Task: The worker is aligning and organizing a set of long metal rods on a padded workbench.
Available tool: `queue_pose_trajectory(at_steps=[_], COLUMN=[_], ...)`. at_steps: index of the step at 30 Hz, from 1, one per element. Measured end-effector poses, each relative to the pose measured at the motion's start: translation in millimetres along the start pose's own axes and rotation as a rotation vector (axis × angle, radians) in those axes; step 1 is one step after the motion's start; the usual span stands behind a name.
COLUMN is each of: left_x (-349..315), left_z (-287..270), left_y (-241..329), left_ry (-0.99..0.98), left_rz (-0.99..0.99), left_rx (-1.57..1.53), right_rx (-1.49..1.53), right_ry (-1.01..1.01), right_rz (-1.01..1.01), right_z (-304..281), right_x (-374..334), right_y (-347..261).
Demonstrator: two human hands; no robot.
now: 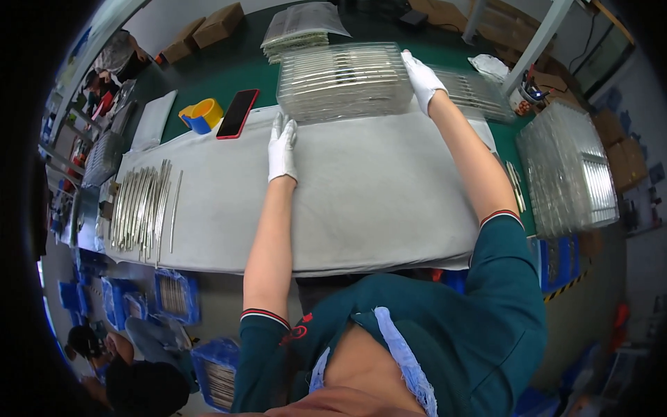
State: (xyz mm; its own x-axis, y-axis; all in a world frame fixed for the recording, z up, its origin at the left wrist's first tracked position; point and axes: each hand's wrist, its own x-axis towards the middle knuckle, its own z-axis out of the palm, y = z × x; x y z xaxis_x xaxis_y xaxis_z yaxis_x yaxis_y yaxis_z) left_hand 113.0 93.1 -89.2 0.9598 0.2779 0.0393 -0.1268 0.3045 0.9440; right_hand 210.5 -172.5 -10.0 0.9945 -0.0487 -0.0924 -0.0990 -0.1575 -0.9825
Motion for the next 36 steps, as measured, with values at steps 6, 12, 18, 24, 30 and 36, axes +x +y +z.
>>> queue_pose_trajectory(at_steps=[6, 12, 18, 24, 30, 36], left_x=[-1, -3, 2, -4, -91, -227], left_z=[0, 1, -2, -10, 9, -73], left_y=[-3, -1, -2, 8, 41, 38], left_ry=[-0.013, 0.023, 0.069, 0.094, 0.107, 0.328], left_rz=[-0.017, -0.063, -0.041, 0.125, 0.363, 0.336], left_rx=[-0.061, -0.091, -0.085, 0.031, -0.001, 0.342], right_rx=[0.015, 0.288, -0.317, -1.237, -1.413, -1.329], right_ry=[-0.069, -0.097, 0.177, 0.084, 0.115, 0.24], right_rz=[0.005, -0.006, -0.219, 0.099, 0.15, 0.004], right_z=[2, -21, -70, -138, -140, -137], right_x=[-16, -46, -125, -180, -202, -177], right_y=[-7, 0, 3, 26, 47, 27])
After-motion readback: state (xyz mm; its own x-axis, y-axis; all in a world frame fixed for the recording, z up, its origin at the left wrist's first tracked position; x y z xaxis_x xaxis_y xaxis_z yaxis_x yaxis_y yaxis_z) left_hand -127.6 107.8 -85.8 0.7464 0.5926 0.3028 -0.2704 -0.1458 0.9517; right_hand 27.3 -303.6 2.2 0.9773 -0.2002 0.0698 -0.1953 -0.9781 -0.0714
